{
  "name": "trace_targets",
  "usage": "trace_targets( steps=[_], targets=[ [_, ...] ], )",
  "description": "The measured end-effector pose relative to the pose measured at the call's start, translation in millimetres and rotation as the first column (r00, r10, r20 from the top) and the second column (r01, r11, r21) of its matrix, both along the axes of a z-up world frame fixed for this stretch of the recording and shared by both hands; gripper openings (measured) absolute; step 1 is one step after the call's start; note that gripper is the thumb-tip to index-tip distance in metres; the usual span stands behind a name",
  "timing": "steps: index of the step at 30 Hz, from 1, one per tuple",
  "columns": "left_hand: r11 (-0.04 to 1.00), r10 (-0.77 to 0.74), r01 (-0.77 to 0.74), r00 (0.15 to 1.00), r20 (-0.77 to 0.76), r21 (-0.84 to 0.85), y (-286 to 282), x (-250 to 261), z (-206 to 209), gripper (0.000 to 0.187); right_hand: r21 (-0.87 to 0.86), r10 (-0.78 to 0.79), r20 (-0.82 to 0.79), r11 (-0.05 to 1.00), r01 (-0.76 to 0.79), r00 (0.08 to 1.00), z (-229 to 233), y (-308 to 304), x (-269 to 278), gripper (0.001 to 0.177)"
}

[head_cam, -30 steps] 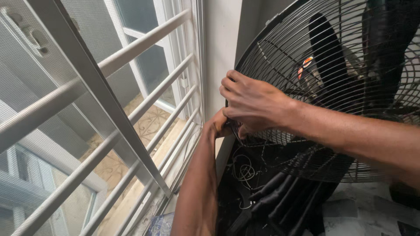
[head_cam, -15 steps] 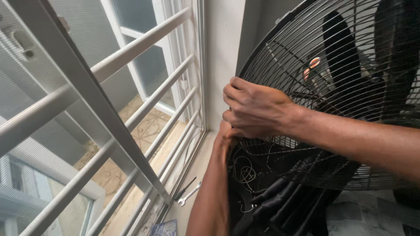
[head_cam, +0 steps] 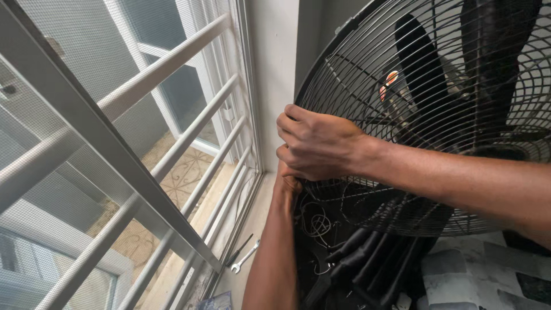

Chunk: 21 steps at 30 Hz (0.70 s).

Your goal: The person uses a wrench to tighten the central hub of a standing fan, then picks up the front wire cage and aligns it with the fan head. They rotate and press the cage into place, securing it to the fan body.

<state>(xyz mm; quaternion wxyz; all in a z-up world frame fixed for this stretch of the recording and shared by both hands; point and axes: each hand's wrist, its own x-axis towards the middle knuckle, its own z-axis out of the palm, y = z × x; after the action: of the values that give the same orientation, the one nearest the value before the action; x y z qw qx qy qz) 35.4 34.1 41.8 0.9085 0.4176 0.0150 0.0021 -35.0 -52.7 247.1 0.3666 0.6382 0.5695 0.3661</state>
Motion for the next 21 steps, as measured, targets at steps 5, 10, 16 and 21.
trace_targets(
  steps=[5, 10, 16, 21],
  targets=[
    [0.990, -0.034, 0.041, 0.998, 0.049, -0.132, 0.1, 3.6, 2.3, 0.031, 0.024, 0.006, -0.010, 1.000, -0.005, 1.000, -2.7, -0.3, 3.6, 0.070],
    [0.986, 0.053, -0.031, 0.990, 0.133, -0.166, -1.5, 20.8, -23.0, 0.033, 0.076, 0.007, 0.048, 0.997, -0.010, 0.999, -5.9, -2.9, 5.8, 0.046],
    [0.953, 0.156, -0.111, 0.978, 0.141, -0.281, -19.2, 12.2, -76.5, 0.044, 0.106, -0.012, 0.027, 0.994, 0.009, 1.000, -11.7, -2.5, 4.7, 0.042],
    [0.931, 0.071, -0.071, 0.997, -0.013, -0.359, -80.5, -51.1, -90.9, 0.084, 0.178, 0.038, 0.014, 0.983, -0.039, 0.999, -16.9, -5.1, 2.6, 0.042]
  ],
)
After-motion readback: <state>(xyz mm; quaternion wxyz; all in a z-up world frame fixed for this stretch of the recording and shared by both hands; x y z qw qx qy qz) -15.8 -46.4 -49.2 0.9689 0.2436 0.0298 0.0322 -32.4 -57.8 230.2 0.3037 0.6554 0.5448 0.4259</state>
